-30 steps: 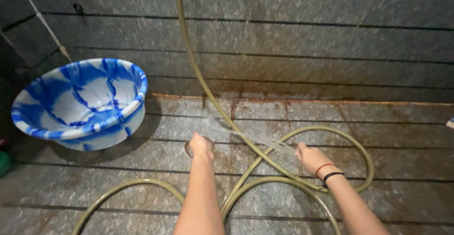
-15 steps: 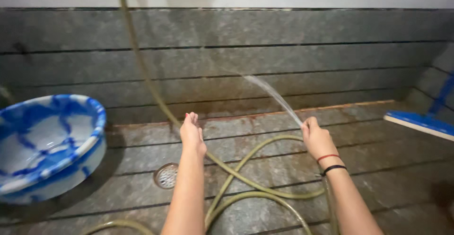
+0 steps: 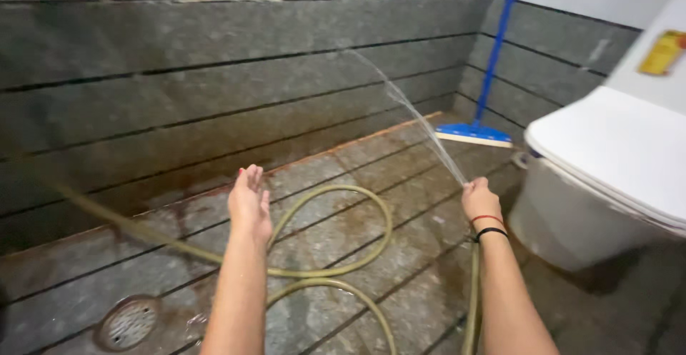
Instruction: The person cleans a bathroom floor by rinsing it with water from a hose, using a squeegee to direct the water into a drain, and wiping parts of the floor and nearby items with a cloth.
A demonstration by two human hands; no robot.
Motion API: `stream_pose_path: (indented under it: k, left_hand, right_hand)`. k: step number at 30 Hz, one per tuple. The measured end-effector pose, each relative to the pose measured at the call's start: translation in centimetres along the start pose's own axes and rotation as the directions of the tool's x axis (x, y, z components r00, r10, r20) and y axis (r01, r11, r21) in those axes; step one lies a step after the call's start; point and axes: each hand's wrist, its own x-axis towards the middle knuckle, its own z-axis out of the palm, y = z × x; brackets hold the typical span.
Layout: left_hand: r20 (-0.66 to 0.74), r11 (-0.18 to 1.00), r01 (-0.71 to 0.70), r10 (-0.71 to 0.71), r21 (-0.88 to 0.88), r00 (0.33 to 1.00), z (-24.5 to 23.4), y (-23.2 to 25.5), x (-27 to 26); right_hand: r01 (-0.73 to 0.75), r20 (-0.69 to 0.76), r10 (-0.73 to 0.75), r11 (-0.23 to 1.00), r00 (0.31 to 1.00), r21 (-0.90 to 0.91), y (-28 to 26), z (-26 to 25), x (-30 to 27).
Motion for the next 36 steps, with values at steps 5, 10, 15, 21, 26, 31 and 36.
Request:
stream_pose_path:
  k: [5,10,15,21,26,31,36]
  left_hand:
    - [0.025,0.998,0.063,-0.063,0.003,0.998,1.9,-2.6,-0.2]
    - [0.099,0.991,0.111,-0.118,0.076,0.988,3.2,-5.8,-0.2]
    - [0.100,0.985,0.156,-0.162,0.070,0.982,3.4,-8.2,0.5]
    - [0.066,0.976,0.205,-0.209,0.069,0.976,2.1,-10.3,0.6]
    - [-0.098,0.947,0.307,-0.299,0.089,0.949,1.0,-13.9,1.9]
    - [-0.130,0.894,0.327,-0.301,0.307,0.945,3.7,-18.0,1.7]
    - [0.035,0.907,0.226,-0.254,0.355,0.966,9.9,-21.3,-2.3]
  right_hand:
    - [-0.280,0.015,0.283,0.954,0.959,-0.105,10.6,-0.7,0.2]
    - [-0.426,-0.049,0.423,0.894,0.905,-0.139,16.4,-3.0,-2.8]
    - [-0.528,-0.052,0.525,0.844,0.849,-0.094,17.7,-3.6,-4.1]
    - [-0.137,0.078,0.157,0.965,0.984,-0.223,12.8,0.5,-1.3]
    - [0.052,0.325,0.038,0.963,0.945,-0.265,2.7,4.3,-1.1]
    - [0.158,0.478,0.007,0.939,0.879,-0.304,-1.9,1.7,-0.7]
    - [0.219,0.447,-0.097,0.949,0.889,-0.228,-7.4,-7.9,-2.4]
